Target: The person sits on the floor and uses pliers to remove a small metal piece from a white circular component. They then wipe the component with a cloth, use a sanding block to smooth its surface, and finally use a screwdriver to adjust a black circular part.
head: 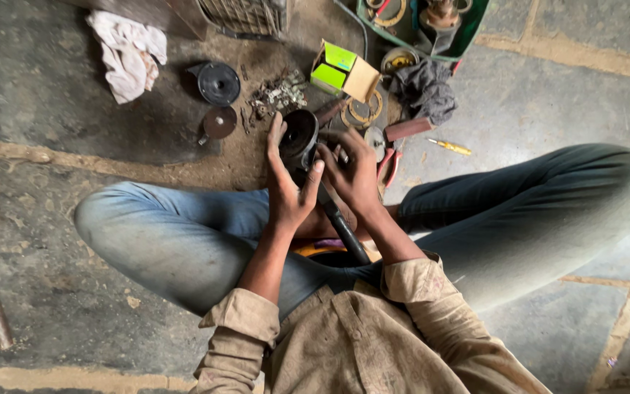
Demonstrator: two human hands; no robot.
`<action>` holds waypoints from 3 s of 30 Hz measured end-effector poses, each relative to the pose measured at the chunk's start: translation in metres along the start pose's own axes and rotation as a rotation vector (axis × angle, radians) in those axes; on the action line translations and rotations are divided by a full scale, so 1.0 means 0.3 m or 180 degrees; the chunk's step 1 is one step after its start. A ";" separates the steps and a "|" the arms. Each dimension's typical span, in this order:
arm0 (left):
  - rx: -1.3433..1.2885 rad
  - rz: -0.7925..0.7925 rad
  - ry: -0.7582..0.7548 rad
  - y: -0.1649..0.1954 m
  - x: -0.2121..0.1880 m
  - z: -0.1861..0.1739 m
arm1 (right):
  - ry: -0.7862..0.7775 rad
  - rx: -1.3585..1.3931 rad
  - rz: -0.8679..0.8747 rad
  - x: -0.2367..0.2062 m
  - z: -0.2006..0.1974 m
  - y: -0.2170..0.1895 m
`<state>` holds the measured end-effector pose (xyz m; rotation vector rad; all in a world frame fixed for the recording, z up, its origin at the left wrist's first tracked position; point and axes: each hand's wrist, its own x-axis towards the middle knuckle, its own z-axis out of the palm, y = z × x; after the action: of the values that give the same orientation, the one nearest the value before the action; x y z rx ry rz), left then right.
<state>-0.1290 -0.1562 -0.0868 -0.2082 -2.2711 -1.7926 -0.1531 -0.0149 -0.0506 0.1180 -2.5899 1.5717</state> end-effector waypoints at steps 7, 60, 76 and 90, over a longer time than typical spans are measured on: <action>-0.0082 0.0095 -0.0027 0.002 0.003 0.006 | -0.0112 0.0063 -0.0112 -0.002 -0.041 -0.029; -0.2843 -0.2698 0.0876 -0.144 -0.053 -0.021 | -0.0477 -0.0444 -0.0297 -0.063 -0.027 -0.062; -0.2947 -0.2715 0.0846 -0.137 -0.049 -0.033 | -0.0402 -0.0773 -0.0765 -0.079 -0.017 -0.039; -0.2923 -0.2772 0.0832 -0.138 -0.044 -0.042 | -0.0445 -0.0577 -0.0423 -0.067 -0.011 -0.036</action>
<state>-0.1258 -0.1777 -0.1266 0.9395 -1.2412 -2.9319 -0.1316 -0.0166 -0.0424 0.3882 -2.7500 1.3221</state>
